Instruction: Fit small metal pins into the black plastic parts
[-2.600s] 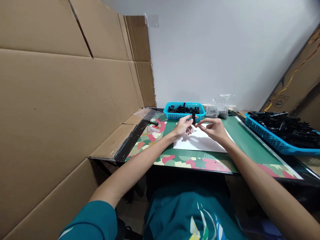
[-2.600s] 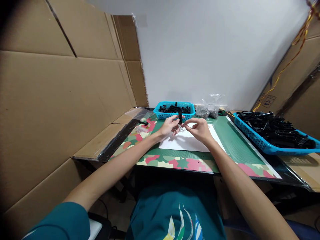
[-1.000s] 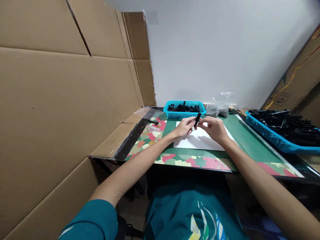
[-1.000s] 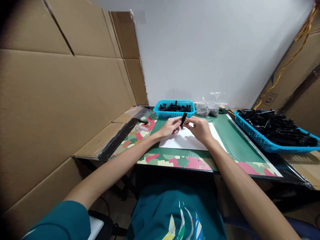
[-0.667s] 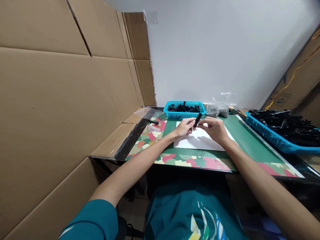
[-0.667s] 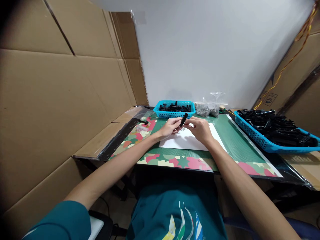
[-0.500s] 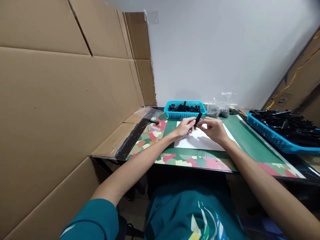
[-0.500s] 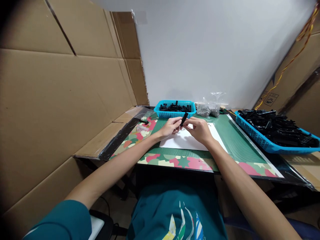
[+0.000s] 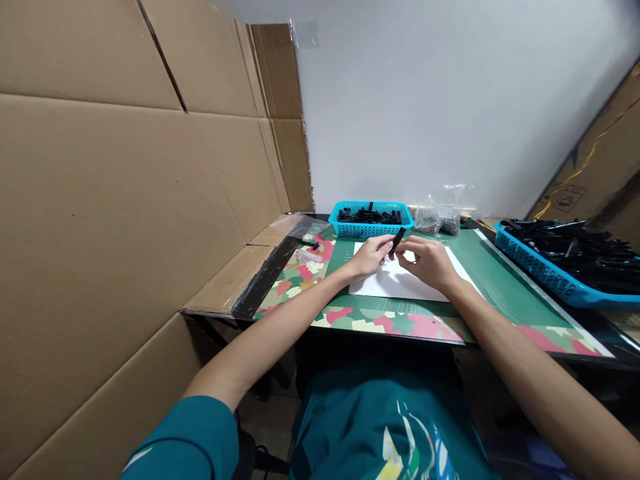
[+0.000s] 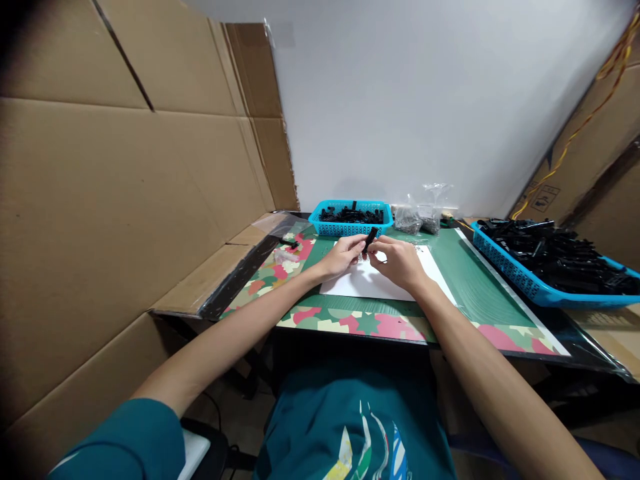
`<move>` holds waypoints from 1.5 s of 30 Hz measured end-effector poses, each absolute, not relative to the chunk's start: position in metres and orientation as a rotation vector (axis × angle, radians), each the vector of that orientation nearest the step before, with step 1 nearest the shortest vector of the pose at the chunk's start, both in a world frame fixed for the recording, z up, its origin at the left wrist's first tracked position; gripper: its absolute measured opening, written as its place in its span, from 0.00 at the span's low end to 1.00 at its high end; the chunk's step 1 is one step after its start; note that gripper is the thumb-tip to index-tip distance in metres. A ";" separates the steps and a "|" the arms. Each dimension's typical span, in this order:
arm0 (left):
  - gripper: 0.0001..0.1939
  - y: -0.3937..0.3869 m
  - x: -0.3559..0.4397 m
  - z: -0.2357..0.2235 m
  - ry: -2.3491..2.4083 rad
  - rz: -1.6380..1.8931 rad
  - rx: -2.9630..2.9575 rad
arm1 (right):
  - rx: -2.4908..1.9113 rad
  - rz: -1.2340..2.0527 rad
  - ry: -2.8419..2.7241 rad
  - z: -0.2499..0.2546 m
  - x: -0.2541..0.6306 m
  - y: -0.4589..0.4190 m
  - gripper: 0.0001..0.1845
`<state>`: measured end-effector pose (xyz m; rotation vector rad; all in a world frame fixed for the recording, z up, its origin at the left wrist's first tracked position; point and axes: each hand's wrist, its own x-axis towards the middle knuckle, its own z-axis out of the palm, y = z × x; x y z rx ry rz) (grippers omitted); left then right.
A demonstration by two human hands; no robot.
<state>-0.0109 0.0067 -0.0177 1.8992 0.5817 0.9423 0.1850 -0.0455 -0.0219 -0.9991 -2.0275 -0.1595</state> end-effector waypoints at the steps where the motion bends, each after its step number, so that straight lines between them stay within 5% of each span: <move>1: 0.24 0.007 -0.011 -0.018 0.580 0.944 1.903 | -0.989 -0.161 -2.023 -0.022 0.185 -0.046 0.09; 31: 0.14 -0.002 -0.019 0.000 0.674 0.663 1.358 | -0.984 -0.149 -1.977 -0.024 0.190 -0.039 0.12; 37: 0.20 0.000 -0.021 -0.002 0.637 0.563 1.365 | -0.950 -0.125 -1.976 -0.026 0.193 -0.037 0.16; 45: 0.21 0.010 -0.018 -0.018 0.863 1.116 2.218 | -1.007 -0.078 -1.970 -0.029 0.203 -0.029 0.16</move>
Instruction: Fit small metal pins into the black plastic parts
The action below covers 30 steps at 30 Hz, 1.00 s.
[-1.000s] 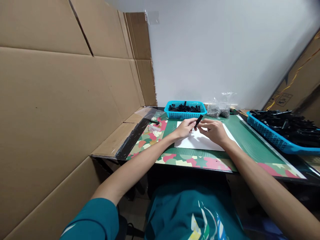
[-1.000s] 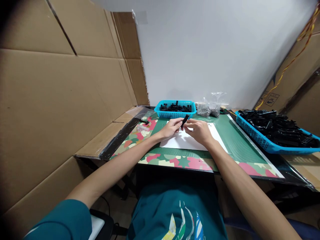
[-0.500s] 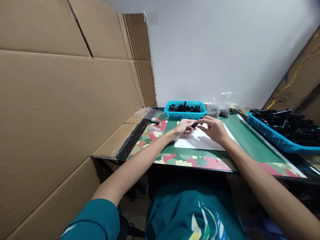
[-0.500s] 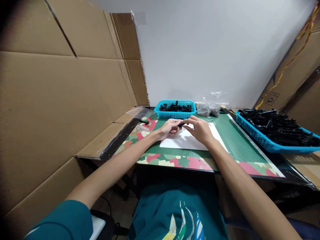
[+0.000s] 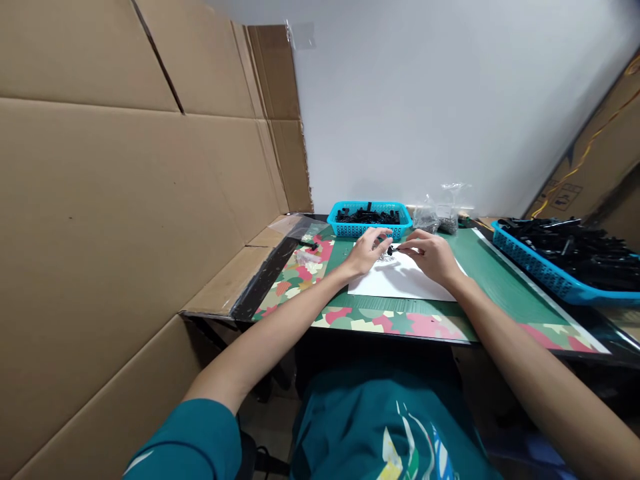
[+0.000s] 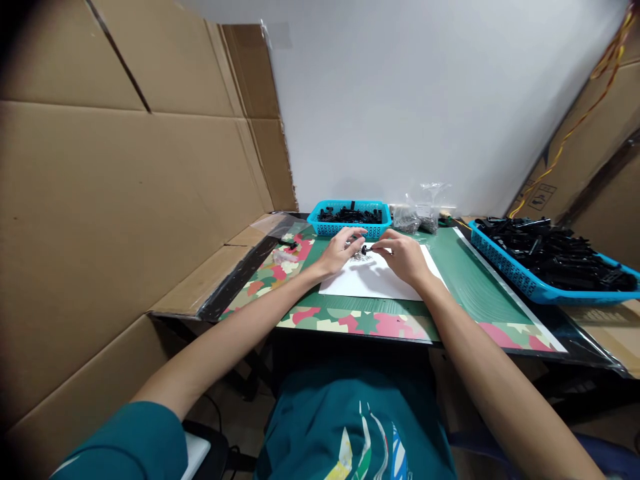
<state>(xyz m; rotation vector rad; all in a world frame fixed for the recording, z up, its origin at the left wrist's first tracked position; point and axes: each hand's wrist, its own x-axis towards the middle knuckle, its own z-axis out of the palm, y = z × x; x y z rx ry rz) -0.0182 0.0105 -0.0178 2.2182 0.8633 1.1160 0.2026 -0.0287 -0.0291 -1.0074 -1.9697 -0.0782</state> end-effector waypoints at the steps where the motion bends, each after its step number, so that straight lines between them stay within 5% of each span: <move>1: 0.22 0.011 -0.019 -0.018 0.861 1.111 2.278 | -1.023 -0.072 -1.974 -0.029 0.204 -0.028 0.15; 10: 0.11 0.003 -0.022 -0.014 0.987 0.962 2.420 | -1.071 0.005 -2.038 -0.025 0.205 -0.029 0.20; 22: 0.07 -0.008 -0.019 -0.015 0.802 0.739 2.649 | -1.003 0.480 -1.612 -0.021 0.191 -0.035 0.47; 30: 0.05 -0.012 -0.014 -0.017 0.682 0.734 2.721 | -1.120 0.476 -1.578 -0.020 0.173 -0.032 0.48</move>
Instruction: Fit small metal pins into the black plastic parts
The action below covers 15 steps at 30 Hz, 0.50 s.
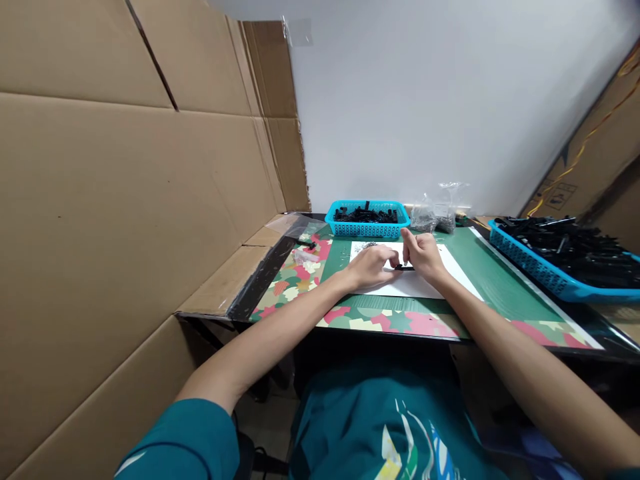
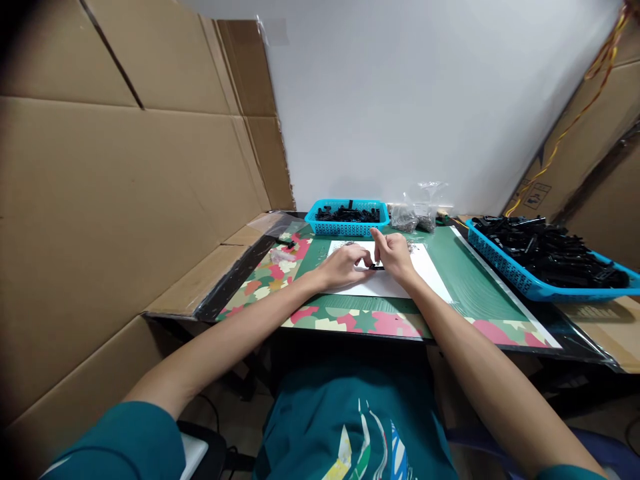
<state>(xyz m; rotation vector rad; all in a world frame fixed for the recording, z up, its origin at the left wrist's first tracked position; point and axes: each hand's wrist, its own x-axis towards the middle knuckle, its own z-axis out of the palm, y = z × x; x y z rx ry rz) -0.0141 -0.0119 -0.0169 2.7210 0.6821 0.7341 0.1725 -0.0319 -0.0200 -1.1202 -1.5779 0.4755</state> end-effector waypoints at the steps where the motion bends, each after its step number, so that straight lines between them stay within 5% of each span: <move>1: 0.05 -0.012 -0.013 -0.018 0.687 0.732 2.734 | -1.120 0.483 -1.571 -0.021 0.170 -0.031 0.48; 15: 0.06 -0.018 -0.007 -0.018 0.729 0.757 2.693 | -1.140 0.462 -1.572 -0.026 0.170 -0.028 0.45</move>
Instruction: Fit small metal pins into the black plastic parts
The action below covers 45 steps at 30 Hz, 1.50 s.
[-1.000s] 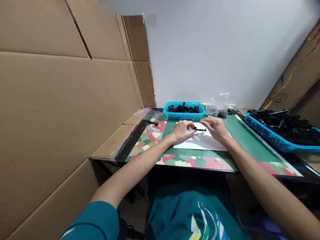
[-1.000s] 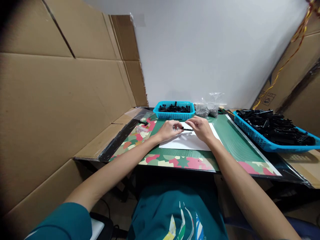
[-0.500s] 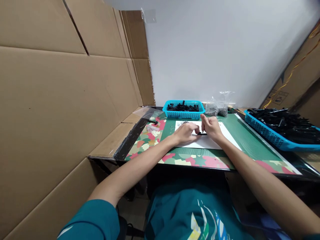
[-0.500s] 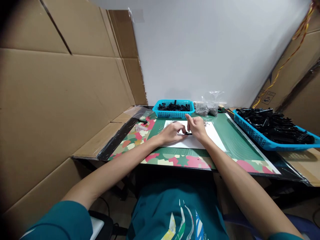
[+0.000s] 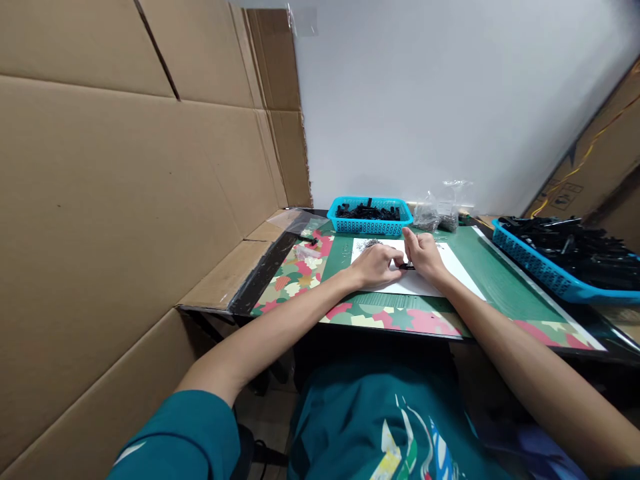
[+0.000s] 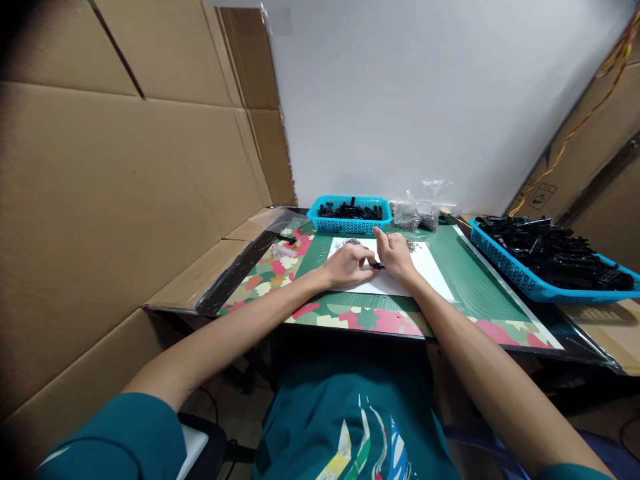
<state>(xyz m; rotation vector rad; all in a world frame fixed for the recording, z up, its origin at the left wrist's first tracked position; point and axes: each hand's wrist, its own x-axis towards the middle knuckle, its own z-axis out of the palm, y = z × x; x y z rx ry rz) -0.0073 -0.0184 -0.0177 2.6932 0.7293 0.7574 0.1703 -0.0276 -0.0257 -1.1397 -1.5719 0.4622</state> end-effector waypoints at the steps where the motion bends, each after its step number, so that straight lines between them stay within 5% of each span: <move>1: 0.05 -0.019 -0.007 -0.017 0.743 0.764 2.681 | -1.140 0.451 -1.570 -0.026 0.170 -0.028 0.45; 23: 0.11 -0.014 -0.009 -0.016 0.790 0.732 2.571 | -1.071 0.418 -1.407 -0.025 0.173 -0.028 0.46; 35: 0.10 0.008 -0.026 -0.007 1.080 1.158 2.361 | -1.069 0.631 -0.924 -0.032 0.223 -0.002 0.40; 39: 0.09 0.010 -0.026 -0.007 1.089 1.182 2.323 | -1.234 0.574 -1.343 -0.039 0.215 0.002 0.34; 45: 0.09 0.013 -0.027 -0.009 1.109 1.201 2.307 | -1.451 0.454 -1.770 -0.036 0.193 -0.006 0.12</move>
